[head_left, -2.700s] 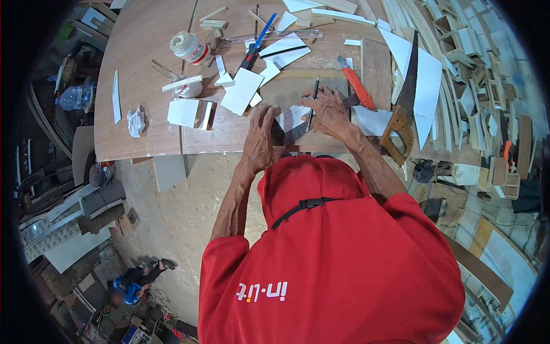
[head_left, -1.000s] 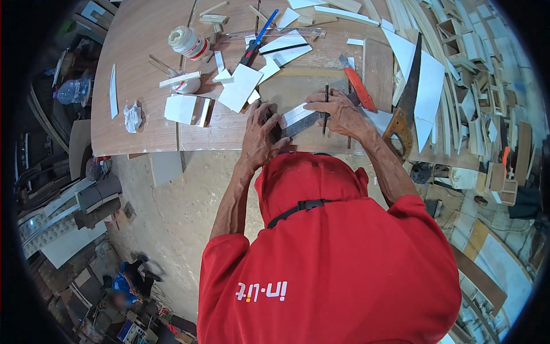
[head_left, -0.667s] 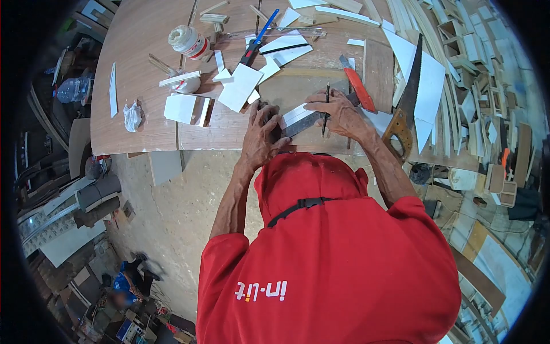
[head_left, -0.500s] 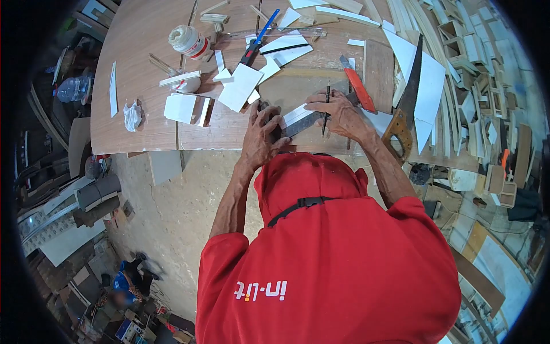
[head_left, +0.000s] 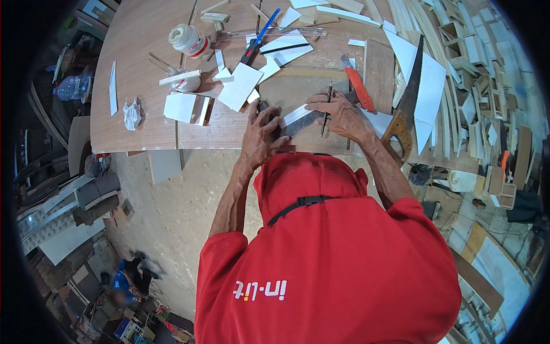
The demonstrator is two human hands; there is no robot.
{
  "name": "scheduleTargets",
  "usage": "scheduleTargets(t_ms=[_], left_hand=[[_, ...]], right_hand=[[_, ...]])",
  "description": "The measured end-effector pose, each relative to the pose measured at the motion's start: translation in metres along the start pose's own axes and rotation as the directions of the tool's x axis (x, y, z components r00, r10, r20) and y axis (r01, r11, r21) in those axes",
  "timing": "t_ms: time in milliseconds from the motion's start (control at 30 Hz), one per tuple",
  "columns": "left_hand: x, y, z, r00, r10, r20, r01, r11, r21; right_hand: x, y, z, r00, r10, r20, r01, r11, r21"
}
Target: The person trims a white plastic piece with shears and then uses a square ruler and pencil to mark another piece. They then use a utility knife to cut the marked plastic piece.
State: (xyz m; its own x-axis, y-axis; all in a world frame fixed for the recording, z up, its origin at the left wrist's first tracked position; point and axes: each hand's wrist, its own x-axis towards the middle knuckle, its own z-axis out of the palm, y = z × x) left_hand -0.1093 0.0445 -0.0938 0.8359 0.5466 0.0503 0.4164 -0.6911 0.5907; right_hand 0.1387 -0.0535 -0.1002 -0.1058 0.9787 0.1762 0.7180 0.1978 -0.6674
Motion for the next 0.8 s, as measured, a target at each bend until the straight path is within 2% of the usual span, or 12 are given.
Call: scheduleTargets(t_ms=[400,467,800], left_hand=[[0.0,0.0,-0.001,0.999,-0.032,0.009,0.032,0.999,0.005],[0.001,0.0,-0.007,0.999,0.015,0.038,-0.014,1.0,-0.002],[-0.001,-0.006,-0.007,0.997,-0.002,0.079,0.001,1.0,0.014]], right_hand=[[0.001,0.006,-0.001,1.0,-0.019,0.009,0.018,0.999,0.047],[0.0,0.006,-0.002,1.0,-0.02,0.012,0.02,0.998,0.054],[0.0,0.004,-0.001,1.0,-0.006,0.0,0.006,0.998,0.056]])
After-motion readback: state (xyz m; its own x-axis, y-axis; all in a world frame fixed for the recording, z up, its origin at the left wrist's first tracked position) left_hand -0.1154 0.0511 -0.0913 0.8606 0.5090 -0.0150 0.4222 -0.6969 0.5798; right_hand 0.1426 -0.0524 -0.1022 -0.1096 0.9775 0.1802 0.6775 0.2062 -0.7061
